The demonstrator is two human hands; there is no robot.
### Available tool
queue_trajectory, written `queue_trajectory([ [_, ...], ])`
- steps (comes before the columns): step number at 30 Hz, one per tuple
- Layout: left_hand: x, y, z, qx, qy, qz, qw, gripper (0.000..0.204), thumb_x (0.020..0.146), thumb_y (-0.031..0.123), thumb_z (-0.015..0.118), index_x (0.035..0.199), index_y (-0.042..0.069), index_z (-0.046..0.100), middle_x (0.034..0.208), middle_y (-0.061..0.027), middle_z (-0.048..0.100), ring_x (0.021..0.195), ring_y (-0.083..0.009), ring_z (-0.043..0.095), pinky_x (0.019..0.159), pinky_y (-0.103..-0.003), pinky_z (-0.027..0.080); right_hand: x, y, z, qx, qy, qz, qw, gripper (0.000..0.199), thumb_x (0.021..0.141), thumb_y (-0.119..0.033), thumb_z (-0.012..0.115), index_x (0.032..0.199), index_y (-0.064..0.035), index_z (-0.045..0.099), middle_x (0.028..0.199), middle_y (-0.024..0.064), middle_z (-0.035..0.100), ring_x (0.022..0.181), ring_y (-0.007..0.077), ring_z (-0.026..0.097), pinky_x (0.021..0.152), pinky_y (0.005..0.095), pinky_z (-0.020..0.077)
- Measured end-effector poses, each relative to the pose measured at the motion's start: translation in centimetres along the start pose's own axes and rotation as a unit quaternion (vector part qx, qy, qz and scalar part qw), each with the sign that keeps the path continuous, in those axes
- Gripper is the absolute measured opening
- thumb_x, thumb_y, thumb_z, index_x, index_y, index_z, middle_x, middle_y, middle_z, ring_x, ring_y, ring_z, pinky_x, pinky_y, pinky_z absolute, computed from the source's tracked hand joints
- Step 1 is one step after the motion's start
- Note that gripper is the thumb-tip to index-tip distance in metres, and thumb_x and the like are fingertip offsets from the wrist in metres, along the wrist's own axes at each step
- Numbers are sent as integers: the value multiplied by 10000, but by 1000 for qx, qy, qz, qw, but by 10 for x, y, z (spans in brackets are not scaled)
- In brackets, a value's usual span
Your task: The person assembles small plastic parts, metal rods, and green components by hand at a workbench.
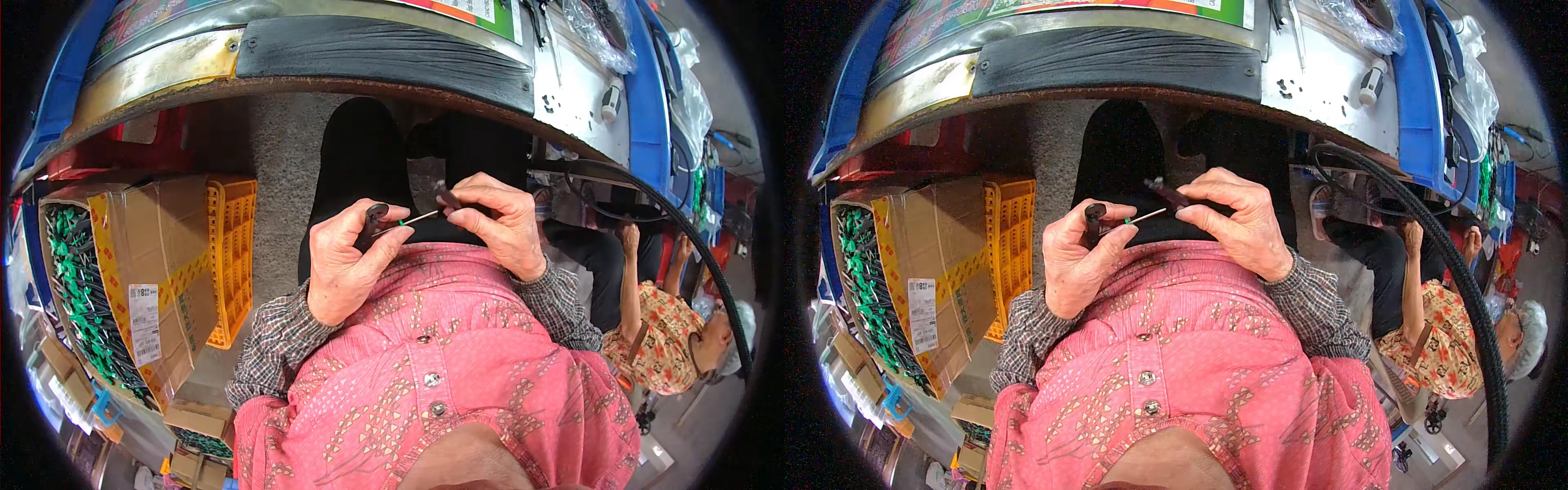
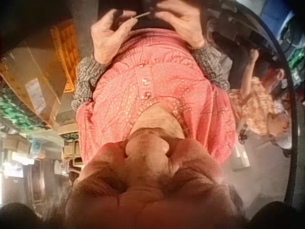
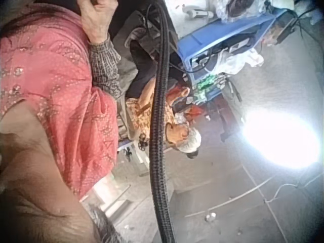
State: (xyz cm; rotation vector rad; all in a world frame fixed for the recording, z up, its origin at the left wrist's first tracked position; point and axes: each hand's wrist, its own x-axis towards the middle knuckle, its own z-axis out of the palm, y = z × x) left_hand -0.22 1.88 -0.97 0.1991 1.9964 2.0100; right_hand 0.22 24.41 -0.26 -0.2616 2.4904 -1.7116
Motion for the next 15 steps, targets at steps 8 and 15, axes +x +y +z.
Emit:
queue_trajectory([
  [8, -3, -1, -1, -20, -9, -29, 999, 158, 838, 4, 678, 995, -3, 663, 733, 30, 586, 598, -14, 491, 539, -177, 386, -9, -6, 4, 120, -21, 211, 970, 128, 839, -76, 691, 929, 10, 661, 764, 5, 617, 654, 55, 571, 567, 194, 452],
  [15, -7, -8, -2, -51, -13, -45, 998, 156, 842, 14, 680, 996, -1, 661, 760, 32, 589, 634, -13, 497, 563, -169, 395, -20, 4, 8, 84, -40, 242, 966, 140, 852, -110, 688, 904, 17, 661, 756, -8, 619, 652, 32, 543, 568, 195, 446],
])
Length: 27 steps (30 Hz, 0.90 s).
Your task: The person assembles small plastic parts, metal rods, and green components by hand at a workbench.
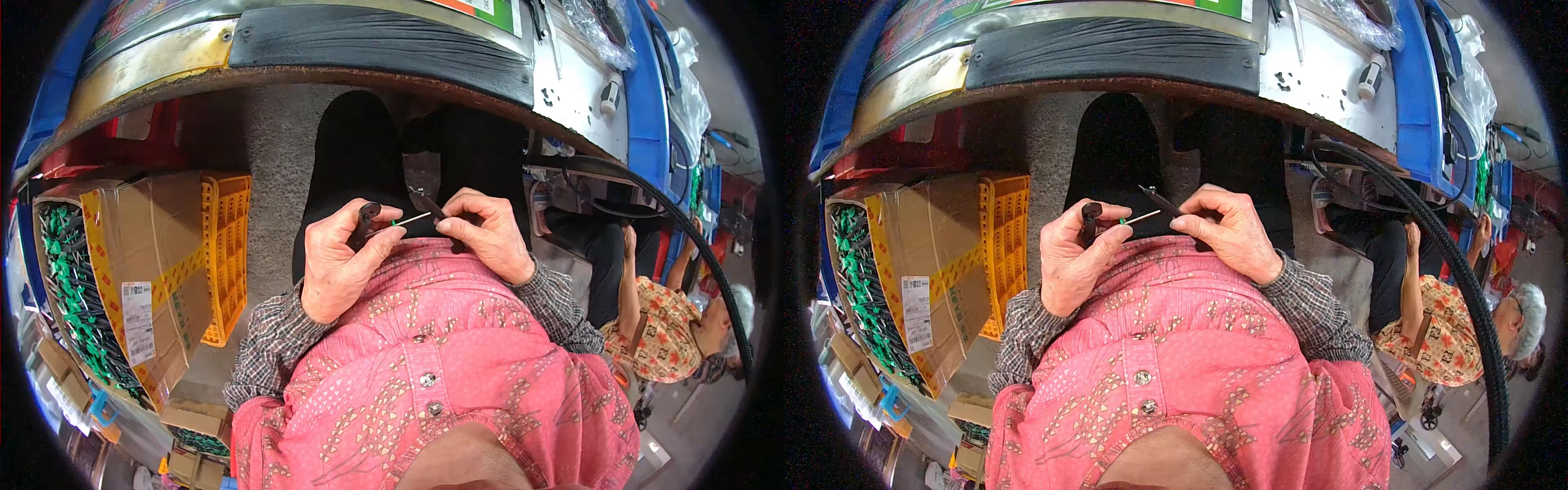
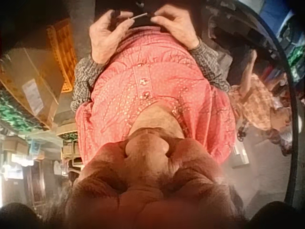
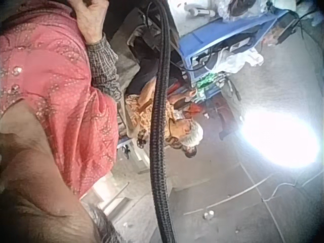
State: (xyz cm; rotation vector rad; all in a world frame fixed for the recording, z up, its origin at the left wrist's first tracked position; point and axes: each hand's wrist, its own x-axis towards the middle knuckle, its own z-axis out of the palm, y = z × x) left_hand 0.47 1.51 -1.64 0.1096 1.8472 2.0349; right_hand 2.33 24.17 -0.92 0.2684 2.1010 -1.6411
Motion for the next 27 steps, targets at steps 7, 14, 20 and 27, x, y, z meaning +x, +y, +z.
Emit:
queue_trajectory([
  [7, -2, -6, -2, 0, -4, -13, 1000, 153, 846, 21, 679, 996, -2, 659, 773, 25, 599, 656, -19, 515, 592, -170, 414, -7, -7, -12, 31, -52, 59, 996, 151, 853, -88, 674, 955, 23, 668, 812, 12, 646, 671, 33, 550, 594, 199, 458],
  [14, -4, 2, -3, 0, -16, -15, 1000, 153, 847, 16, 677, 998, -3, 658, 784, 16, 617, 682, -23, 532, 621, -174, 427, -11, -9, -20, 49, -57, 48, 996, 110, 863, -46, 653, 953, 15, 670, 813, 16, 646, 606, 34, 563, 525, 173, 454],
  [20, -2, 15, -3, 17, -24, -4, 1000, 177, 813, 33, 710, 972, -23, 657, 800, -33, 658, 699, -45, 575, 627, -195, 460, -9, -9, -16, 210, -40, 25, 976, 125, 834, 10, 668, 950, 37, 628, 828, 75, 647, 616, 83, 599, 545, 195, 494],
  [27, 0, 23, 1, 18, -41, -13, 999, 182, 804, 38, 721, 963, -24, 658, 799, -39, 658, 692, -48, 584, 615, -200, 463, -1, -8, -12, 357, -91, -35, 929, 162, 810, 65, 656, 965, 60, 612, 902, 178, 643, 683, 210, 669, 628, 297, 572],
])
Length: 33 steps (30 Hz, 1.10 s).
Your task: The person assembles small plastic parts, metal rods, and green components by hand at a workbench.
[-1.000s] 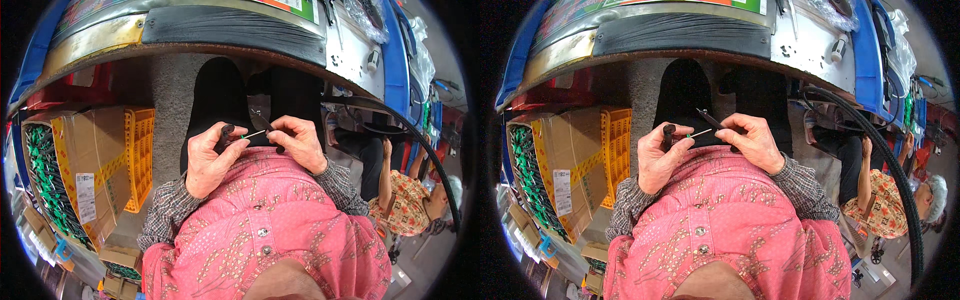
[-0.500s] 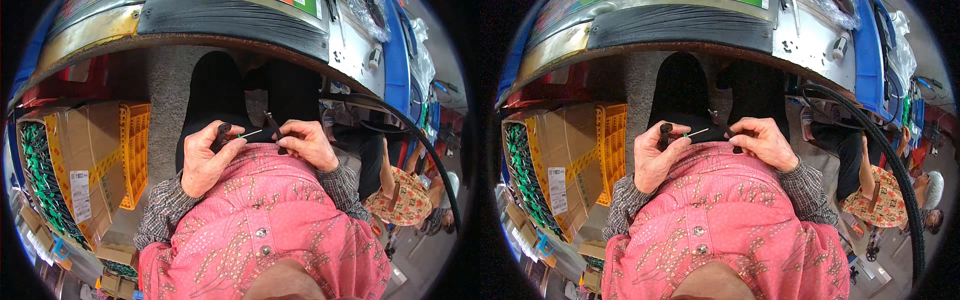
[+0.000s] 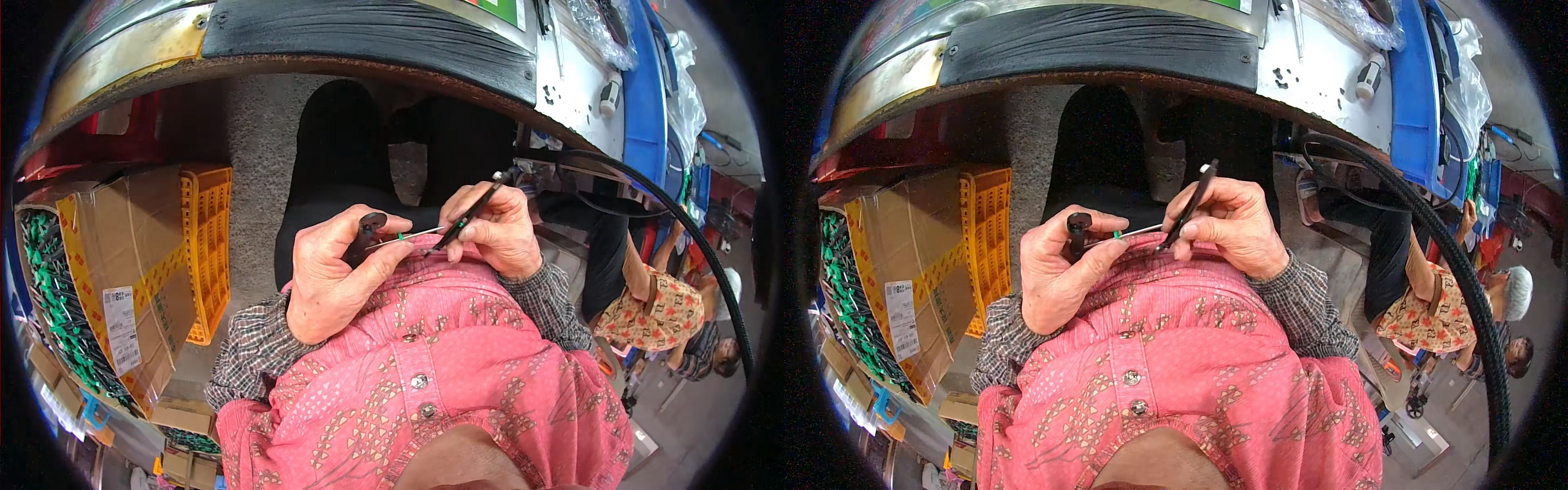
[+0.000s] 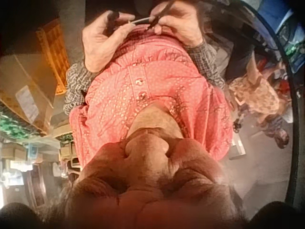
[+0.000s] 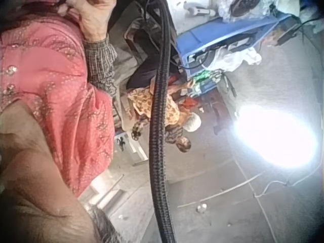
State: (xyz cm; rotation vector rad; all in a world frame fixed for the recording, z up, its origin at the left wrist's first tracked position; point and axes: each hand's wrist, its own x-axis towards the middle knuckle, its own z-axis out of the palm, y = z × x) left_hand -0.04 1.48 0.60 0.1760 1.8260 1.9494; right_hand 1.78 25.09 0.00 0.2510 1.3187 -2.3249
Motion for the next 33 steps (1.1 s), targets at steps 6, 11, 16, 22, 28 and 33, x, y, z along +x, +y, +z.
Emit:
queue_trajectory([
  [6, 6, 4, 4, -15, -1, 3, 1000, 162, 803, 33, 719, 943, -20, 655, 786, -53, 662, 687, -53, 597, 602, -200, 465, 7, 7, -3, 44, -39, -47, 997, 178, 809, 72, 641, 985, 74, 610, 983, 233, 607, 755, 267, 680, 679, 346, 602],
  [11, 9, -2, 8, -33, 1, -7, 999, 164, 806, 34, 716, 949, -15, 652, 767, -44, 654, 671, -52, 585, 595, -202, 464, 10, 12, -8, 55, -36, -68, 996, 171, 807, 89, 626, 977, 71, 612, 986, 238, 607, 767, 275, 682, 682, 350, 603],
  [16, 12, 2, 9, -46, -1, -37, 998, 166, 811, 19, 708, 962, -15, 648, 771, -36, 645, 678, -50, 579, 601, -200, 464, 11, 12, -7, 47, -21, -71, 996, 168, 809, 76, 636, 975, 71, 612, 1002, 238, 598, 780, 279, 685, 693, 349, 605],
  [22, 16, 2, 10, -86, -4, -63, 994, 159, 835, 12, 688, 980, -29, 639, 815, -34, 648, 734, -52, 595, 644, -200, 480, 12, 13, -7, 2, -8, -95, 995, 180, 798, 85, 650, 972, 78, 608, 1020, 233, 592, 814, 283, 685, 707, 350, 607],
  [28, 19, 0, 14, -133, -7, -73, 988, 161, 856, 27, 675, 1007, -19, 641, 808, -15, 638, 677, -38, 546, 606, -184, 440, 13, 14, -9, -12, -4, -104, 994, 180, 793, 103, 644, 968, 72, 614, 1026, 227, 593, 825, 284, 683, 715, 355, 609],
  [33, 20, -1, 13, -135, -11, -79, 988, 175, 864, 43, 673, 1028, -8, 640, 766, -5, 629, 580, -19, 484, 522, -170, 385, 13, 13, -7, -34, 8, -110, 993, 198, 780, 122, 648, 967, 63, 618, 1029, 221, 597, 828, 271, 682, 714, 346, 607],
])
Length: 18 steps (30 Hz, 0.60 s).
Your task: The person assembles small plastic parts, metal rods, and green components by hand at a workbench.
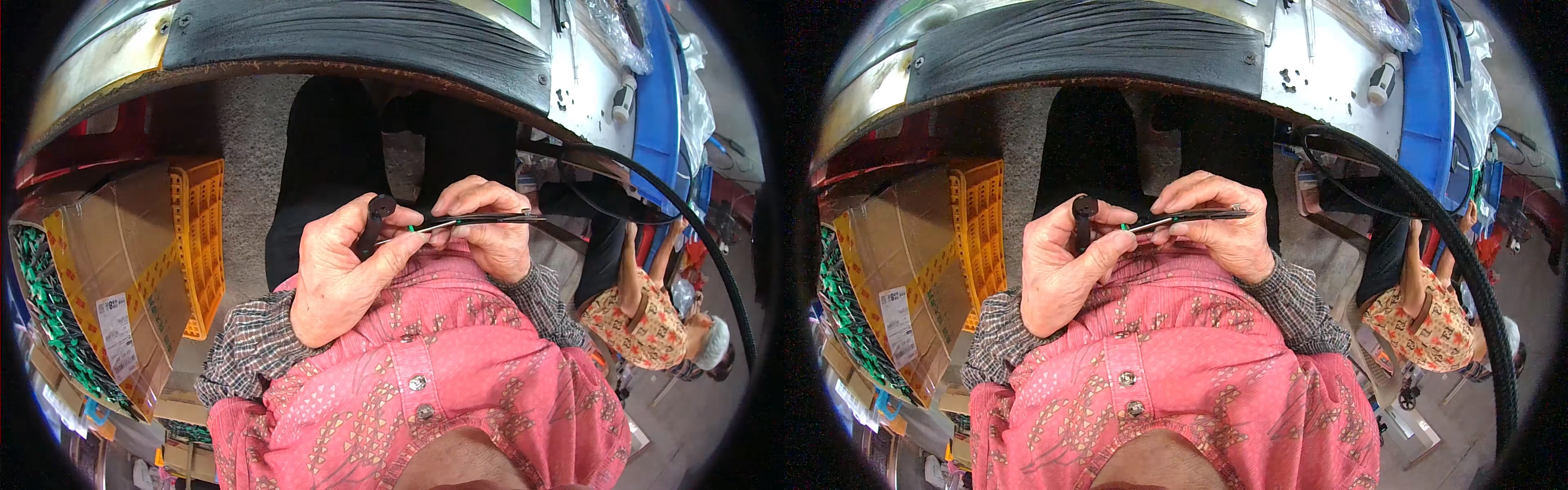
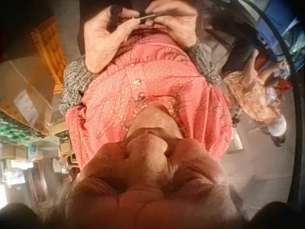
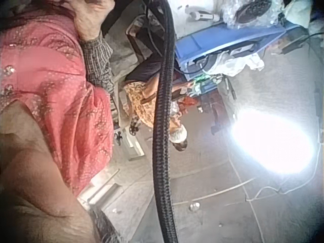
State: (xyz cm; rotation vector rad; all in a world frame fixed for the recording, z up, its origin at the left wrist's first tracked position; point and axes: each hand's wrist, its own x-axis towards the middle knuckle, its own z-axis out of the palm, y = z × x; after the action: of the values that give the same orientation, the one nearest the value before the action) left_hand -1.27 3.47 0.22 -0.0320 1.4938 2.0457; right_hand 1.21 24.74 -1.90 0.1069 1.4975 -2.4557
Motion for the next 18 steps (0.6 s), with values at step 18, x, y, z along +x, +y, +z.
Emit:
queue_trajectory([
  [18, 2, -2, -1, 0, -1, -15, 1000, 171, 877, 41, 651, 1035, -21, 629, 802, -58, 665, 576, -34, 502, 514, -175, 407, 0, -2, 3, -89, 0, -43, 995, 235, 762, 123, 678, 971, 23, 641, 1033, 192, 613, 888, 229, 665, 769, 327, 593],
])
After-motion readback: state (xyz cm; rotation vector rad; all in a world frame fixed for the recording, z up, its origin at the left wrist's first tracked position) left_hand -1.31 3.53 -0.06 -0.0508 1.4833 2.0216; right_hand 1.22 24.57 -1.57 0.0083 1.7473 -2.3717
